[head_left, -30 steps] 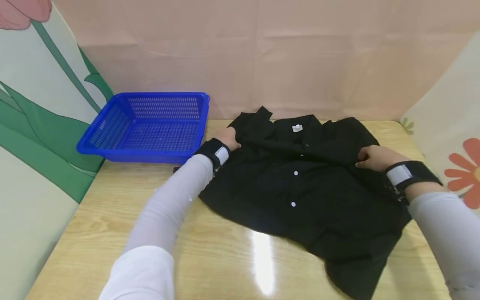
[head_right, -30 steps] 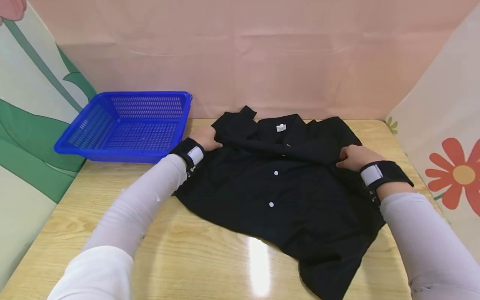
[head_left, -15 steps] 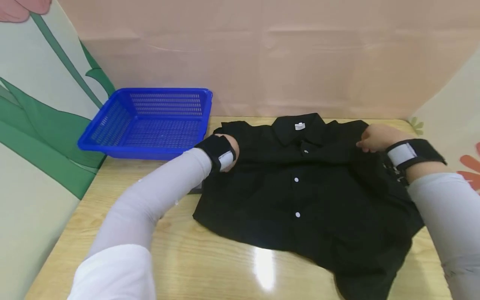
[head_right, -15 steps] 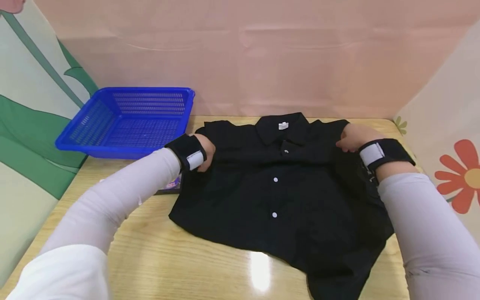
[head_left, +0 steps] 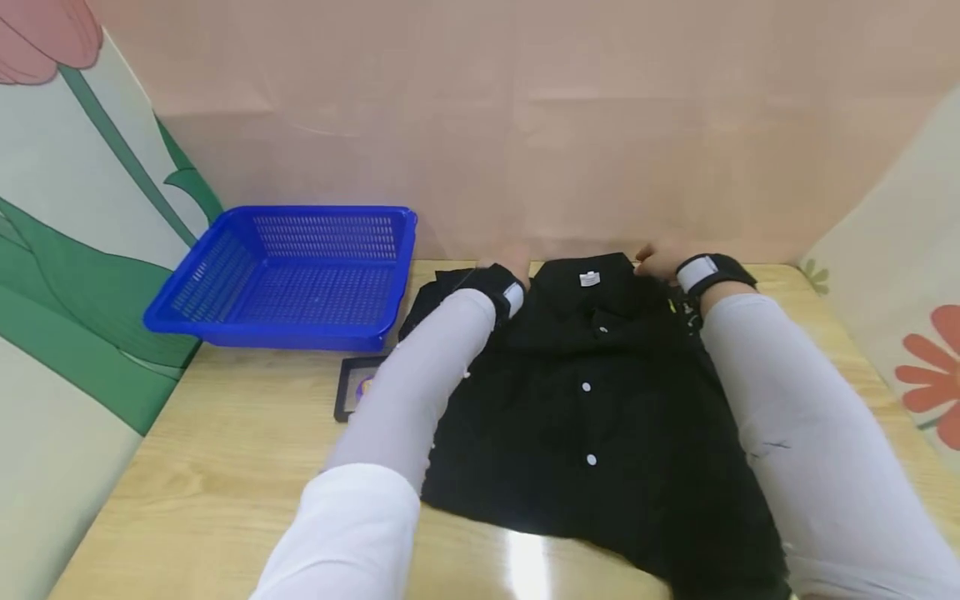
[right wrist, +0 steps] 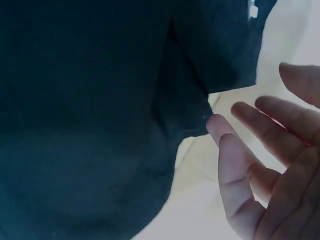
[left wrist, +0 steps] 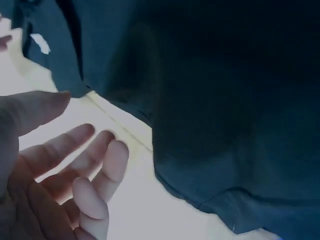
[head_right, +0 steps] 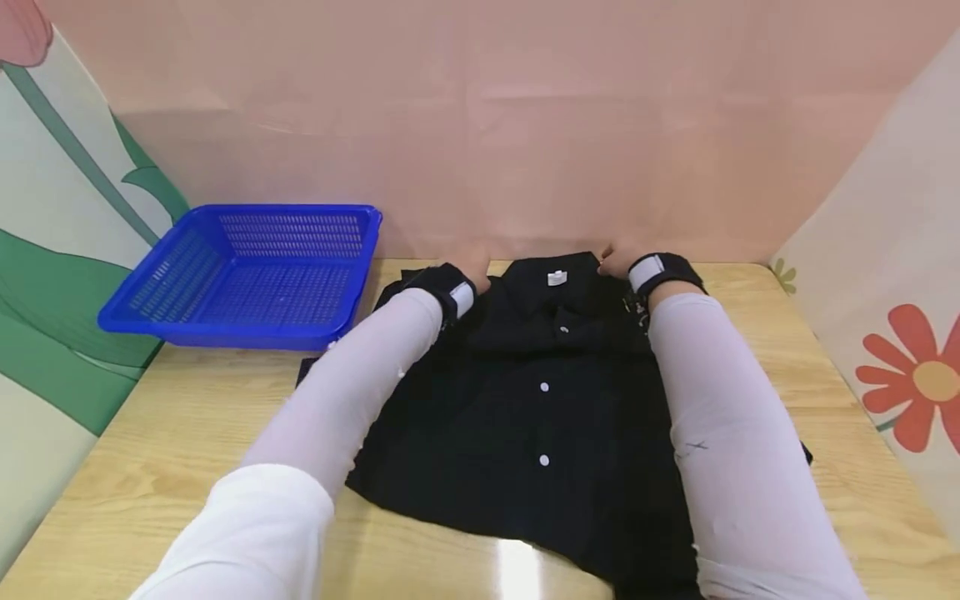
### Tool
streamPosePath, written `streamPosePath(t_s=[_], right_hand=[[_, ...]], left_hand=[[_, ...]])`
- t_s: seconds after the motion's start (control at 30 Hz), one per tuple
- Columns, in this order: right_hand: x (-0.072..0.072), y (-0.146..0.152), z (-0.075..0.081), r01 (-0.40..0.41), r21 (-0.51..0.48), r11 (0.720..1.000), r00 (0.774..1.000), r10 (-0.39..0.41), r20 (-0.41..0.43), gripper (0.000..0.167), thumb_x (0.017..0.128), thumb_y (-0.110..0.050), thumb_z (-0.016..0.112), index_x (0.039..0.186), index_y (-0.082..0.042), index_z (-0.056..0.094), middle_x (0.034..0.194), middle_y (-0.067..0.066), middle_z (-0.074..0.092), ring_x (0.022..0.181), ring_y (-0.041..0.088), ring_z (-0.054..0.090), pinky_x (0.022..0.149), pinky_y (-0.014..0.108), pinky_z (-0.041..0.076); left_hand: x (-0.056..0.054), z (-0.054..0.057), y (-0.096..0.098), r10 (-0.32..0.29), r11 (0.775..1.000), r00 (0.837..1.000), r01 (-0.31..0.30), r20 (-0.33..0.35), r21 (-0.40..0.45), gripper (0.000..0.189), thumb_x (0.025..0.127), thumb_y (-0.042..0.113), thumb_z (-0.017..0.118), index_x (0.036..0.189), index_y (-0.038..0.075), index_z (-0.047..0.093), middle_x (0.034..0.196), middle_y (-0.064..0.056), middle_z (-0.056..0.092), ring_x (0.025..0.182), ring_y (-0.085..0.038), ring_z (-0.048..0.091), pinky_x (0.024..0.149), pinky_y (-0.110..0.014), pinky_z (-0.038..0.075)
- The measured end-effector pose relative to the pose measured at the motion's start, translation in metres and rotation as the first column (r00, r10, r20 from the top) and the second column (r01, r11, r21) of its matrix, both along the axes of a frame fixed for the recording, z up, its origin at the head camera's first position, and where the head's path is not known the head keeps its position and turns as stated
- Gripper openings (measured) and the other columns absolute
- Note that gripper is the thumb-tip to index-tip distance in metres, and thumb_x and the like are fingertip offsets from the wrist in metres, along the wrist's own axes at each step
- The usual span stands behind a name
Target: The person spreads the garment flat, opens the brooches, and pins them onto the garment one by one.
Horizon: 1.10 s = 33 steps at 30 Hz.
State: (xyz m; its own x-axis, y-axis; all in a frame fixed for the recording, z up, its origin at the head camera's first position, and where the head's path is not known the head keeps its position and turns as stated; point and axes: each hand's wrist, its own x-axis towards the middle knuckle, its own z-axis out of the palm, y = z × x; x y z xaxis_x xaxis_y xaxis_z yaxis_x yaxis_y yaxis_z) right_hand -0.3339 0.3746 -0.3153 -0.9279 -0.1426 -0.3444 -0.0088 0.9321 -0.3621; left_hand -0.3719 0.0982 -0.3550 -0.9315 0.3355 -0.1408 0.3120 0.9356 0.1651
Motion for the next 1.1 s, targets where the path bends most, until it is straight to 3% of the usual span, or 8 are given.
streamPosePath(t_s=[0.13, 0.33, 0.43, 0.57, 0.67, 0.83, 0.93, 1.1], right_hand=[[0.001, 0.001, -0.008, 0.053, -0.072, 0.996, 0.998, -0.05, 0.042, 0.057, 0.096, -0.006, 0.048, 0.141, 0.023, 0.03, 0.133, 0.044, 0.043, 0.078, 0.027, 0.057, 0.067, 0.034, 0.054], [-0.002, 0.001, -0.012, 0.067, -0.124, 0.99, 0.995, -0.058, 0.078, 0.062, 0.094, 0.004, 0.049, 0.146, 0.021, 0.021, 0.142, 0.048, 0.031, 0.101, 0.042, 0.061, 0.068, 0.028, 0.057], [-0.003, 0.0, -0.018, 0.048, -0.078, 0.996, 0.997, -0.043, 0.063, 0.056, 0.097, -0.001, 0.052, 0.143, 0.021, 0.029, 0.137, 0.047, 0.038, 0.092, 0.037, 0.065, 0.064, 0.027, 0.055], [0.0, 0.002, -0.023, -0.014, 0.003, 1.0, 0.999, 0.014, 0.05, 0.025, 0.098, -0.011, 0.058, 0.101, 0.014, 0.063, 0.09, 0.03, 0.062, 0.065, 0.018, 0.06, 0.057, 0.027, 0.048], [0.004, 0.002, -0.021, -0.03, 0.029, 0.999, 0.999, 0.029, 0.046, 0.035, 0.096, -0.015, 0.063, 0.065, -0.004, 0.049, 0.06, 0.003, 0.044, 0.055, 0.014, 0.046, 0.056, 0.028, 0.039], [0.007, -0.008, -0.005, -0.074, 0.046, 0.996, 0.995, 0.071, 0.069, 0.029, 0.094, -0.015, 0.066, 0.072, 0.0, 0.053, 0.067, 0.006, 0.047, 0.061, 0.016, 0.045, 0.06, 0.03, 0.04], [0.005, -0.016, 0.011, -0.066, -0.008, 0.998, 0.992, 0.067, 0.104, 0.023, 0.095, -0.011, 0.064, 0.086, 0.008, 0.057, 0.071, 0.01, 0.056, 0.06, 0.016, 0.057, 0.059, 0.029, 0.05], [0.002, -0.033, 0.035, 0.127, -0.168, 0.978, 0.989, -0.137, -0.055, 0.021, 0.097, -0.007, 0.058, 0.095, 0.013, 0.062, 0.059, 0.001, 0.065, 0.055, 0.015, 0.066, 0.057, 0.029, 0.057]], left_hand=[[0.016, 0.009, -0.001, -0.026, 1.0, 1.0, 0.026, 0.015, 0.015, 0.023, 0.09, 0.023, 0.064, 0.112, 0.017, 0.07, 0.128, -0.001, 0.063, 0.121, -0.017, 0.057, 0.1, -0.032, 0.049], [0.02, 0.005, -0.008, -0.009, 1.0, 0.999, 0.008, 0.047, 0.03, 0.025, 0.095, 0.031, 0.062, 0.111, 0.013, 0.066, 0.12, -0.002, 0.066, 0.11, -0.018, 0.064, 0.093, -0.035, 0.054], [0.027, 0.008, -0.012, -0.003, 1.0, 0.994, 0.001, 0.112, 0.019, 0.033, 0.099, 0.038, 0.059, 0.115, 0.01, 0.068, 0.115, -0.003, 0.069, 0.104, -0.019, 0.065, 0.092, -0.035, 0.053], [0.033, 0.005, -0.01, 0.036, 0.999, 0.988, -0.036, 0.152, 0.0, 0.044, 0.099, 0.048, 0.055, 0.119, 0.011, 0.069, 0.118, -0.002, 0.07, 0.105, -0.017, 0.066, 0.092, -0.032, 0.052], [0.037, 0.004, -0.007, 0.038, 0.999, 0.991, -0.04, 0.125, 0.015, 0.043, 0.098, 0.047, 0.057, 0.123, 0.015, 0.069, 0.124, 0.0, 0.07, 0.112, -0.017, 0.066, 0.096, -0.03, 0.051], [0.038, 0.005, -0.012, 0.055, 0.982, 0.986, -0.082, 0.158, 0.17, 0.021, 0.094, 0.029, 0.068, 0.105, 0.013, 0.076, 0.099, -0.001, 0.077, 0.089, -0.015, 0.073, 0.08, -0.027, 0.057], [0.038, 0.012, -0.022, 0.088, 0.893, 0.962, -0.191, 0.257, 0.409, 0.011, 0.093, 0.017, 0.069, 0.095, 0.009, 0.075, 0.069, -0.002, 0.073, 0.056, -0.013, 0.069, 0.061, -0.023, 0.057], [0.029, 0.036, -0.038, 0.173, 0.579, 0.942, -0.333, 0.288, 0.744, 0.015, 0.094, 0.007, 0.065, 0.106, 0.0, 0.071, 0.066, -0.007, 0.071, 0.046, -0.01, 0.064, 0.057, -0.022, 0.058]])
